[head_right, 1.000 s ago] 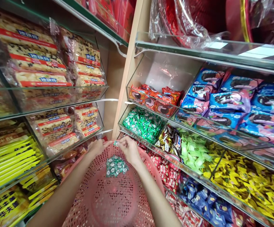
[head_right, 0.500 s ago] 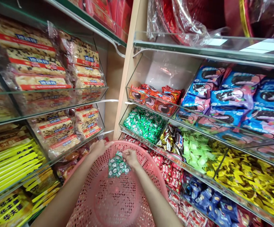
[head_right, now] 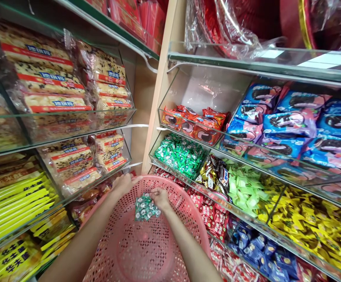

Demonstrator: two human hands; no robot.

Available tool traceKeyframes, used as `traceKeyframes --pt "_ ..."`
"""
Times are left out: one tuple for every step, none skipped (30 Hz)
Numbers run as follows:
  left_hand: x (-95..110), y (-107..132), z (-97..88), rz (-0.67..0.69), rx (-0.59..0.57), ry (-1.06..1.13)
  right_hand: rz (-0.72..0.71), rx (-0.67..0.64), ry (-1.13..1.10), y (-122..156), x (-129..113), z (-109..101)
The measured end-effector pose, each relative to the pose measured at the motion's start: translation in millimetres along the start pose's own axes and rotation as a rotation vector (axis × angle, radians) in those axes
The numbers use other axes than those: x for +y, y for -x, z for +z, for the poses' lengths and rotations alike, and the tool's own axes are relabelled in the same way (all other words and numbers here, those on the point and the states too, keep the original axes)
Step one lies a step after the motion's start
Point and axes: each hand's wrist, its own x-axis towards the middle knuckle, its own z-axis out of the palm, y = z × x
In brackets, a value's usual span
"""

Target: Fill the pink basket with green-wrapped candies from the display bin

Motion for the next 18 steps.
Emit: traceKeyframes --pt "0.1 -0.2 -0.1 -0.003 0.000 -0.001 -0.001 0.007 0.004 -0.2 0.5 0.2" --pt "0.0 -0.4 0.0 -0.005 0.000 -0.003 -0.004 0.013 0.010 -0.2 0.8 0.4" --pt "0.0 -0.7 0.1 -0.006 0.000 -0.004 -0.008 0.019 0.018 -0.1 0.9 0.4" --pt "-0.1 -0.8 0.2 -0.005 0.000 -0.005 -0.014 0.024 0.027 0.0 0.8 0.5" --pt "-0.1 -0.8 0.2 -0.003 0.001 -0.005 -0.023 0.029 0.037 0.2 0.7 0.4" --pt "-0.1 -0.7 0.1 0.002 0.002 -0.004 -0.033 0.034 0.048 0.3 0.6 0.2" --pt "0.0 -0.4 -0.1 0.005 0.003 -0.004 -0.046 0.038 0.060 0.4 0.5 -0.1" --pt "0.1 0.0 -0.4 0.007 0.005 -0.005 -0.059 0.041 0.073 0.5 0.3 -0.6" --pt "0.3 0.4 -0.7 0.008 0.006 -0.006 -0.074 0.046 0.088 0.8 -0.1 -1.1" --pt "0.5 0.8 -0.9 0.008 0.006 -0.008 -0.090 0.052 0.102 1.4 -0.9 -1.8" --pt "0.6 0.9 -1.0 0.008 0.006 -0.009 -0.104 0.058 0.112 2.5 -2.6 -2.6" --pt "0.7 0.7 -0.8 0.006 0.005 -0.010 -0.127 0.067 0.133 4.3 -5.5 -3.4" --pt "0.6 0.3 -0.3 0.004 0.004 -0.010 -0.164 0.078 0.174 7.1 -10.0 -4.3" --pt "0.3 -0.3 0.5 0.003 0.003 -0.010 -0.218 0.090 0.236 10.9 -16.3 -5.1" --pt "-0.1 -1.2 1.5 0.003 0.003 -0.011 -0.281 0.100 0.317 15.6 -24.5 -6.0" --pt "-0.7 -2.1 2.7 0.001 0.005 -0.013 -0.351 0.111 0.407 21.2 -34.8 -7.0" --pt "-1.3 -3.1 4.0 -0.002 0.008 -0.015 -0.422 0.122 0.494 27.3 -46.8 -8.0" --pt "-1.9 -4.0 5.2 -0.006 0.012 -0.017 -0.485 0.131 0.568 33.5 -60.2 -9.5"
